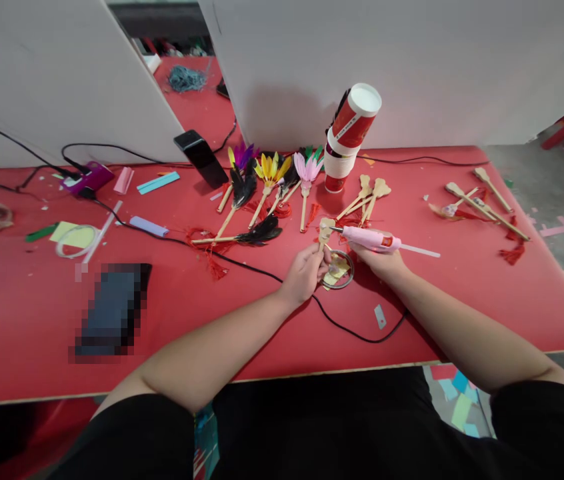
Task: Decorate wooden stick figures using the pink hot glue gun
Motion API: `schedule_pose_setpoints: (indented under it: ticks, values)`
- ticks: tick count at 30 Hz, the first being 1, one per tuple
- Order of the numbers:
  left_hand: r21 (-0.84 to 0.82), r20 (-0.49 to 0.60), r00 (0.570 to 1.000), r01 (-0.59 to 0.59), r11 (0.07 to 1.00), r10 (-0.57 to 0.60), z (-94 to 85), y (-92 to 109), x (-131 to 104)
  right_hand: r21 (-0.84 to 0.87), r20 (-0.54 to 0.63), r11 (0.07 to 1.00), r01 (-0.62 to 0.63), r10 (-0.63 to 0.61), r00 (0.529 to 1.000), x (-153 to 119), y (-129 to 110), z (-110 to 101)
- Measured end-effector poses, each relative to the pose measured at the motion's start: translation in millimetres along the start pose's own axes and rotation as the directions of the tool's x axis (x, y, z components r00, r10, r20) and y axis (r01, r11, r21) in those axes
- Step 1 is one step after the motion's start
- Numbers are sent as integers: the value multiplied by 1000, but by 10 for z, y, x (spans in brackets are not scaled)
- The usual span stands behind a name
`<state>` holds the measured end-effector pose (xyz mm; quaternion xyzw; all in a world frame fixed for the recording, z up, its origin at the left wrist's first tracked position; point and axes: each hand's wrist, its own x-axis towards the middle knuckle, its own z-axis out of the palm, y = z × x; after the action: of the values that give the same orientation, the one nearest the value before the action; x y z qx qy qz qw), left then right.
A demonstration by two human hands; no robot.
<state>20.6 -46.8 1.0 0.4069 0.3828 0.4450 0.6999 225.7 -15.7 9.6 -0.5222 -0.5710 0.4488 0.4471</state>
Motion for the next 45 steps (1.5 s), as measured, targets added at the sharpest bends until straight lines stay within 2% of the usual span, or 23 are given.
schedule_pose_setpoints:
  ticks: [5, 9, 18, 34, 40, 45]
  values:
    - [19, -4, 1000, -6, 1000, 7, 3, 20, -3, 14, 30, 1000, 17, -18, 999, 8, 3, 62]
    - [23, 12, 1000, 5, 1000, -5, -12, 32, -8, -10, 65, 1000, -14, 15, 998, -4, -11, 74]
    - [50, 22, 1000, 15, 999, -16, -57, -12, -13, 49, 4, 998, -35, 35, 999, -36, -100, 65]
    - [76, 70, 997, 7, 997, -12, -40, 10, -22, 80, 17, 993, -88, 87, 996, -55, -101, 54]
    - [74, 49, 999, 8, 997, -12, -25, 32, -22, 111, 56, 992, -67, 61, 997, -64, -79, 36]
    - [53, 20, 997, 68, 996, -69, -34, 50, -18, 123, 56, 988, -88, 82, 995, -79, -81, 33]
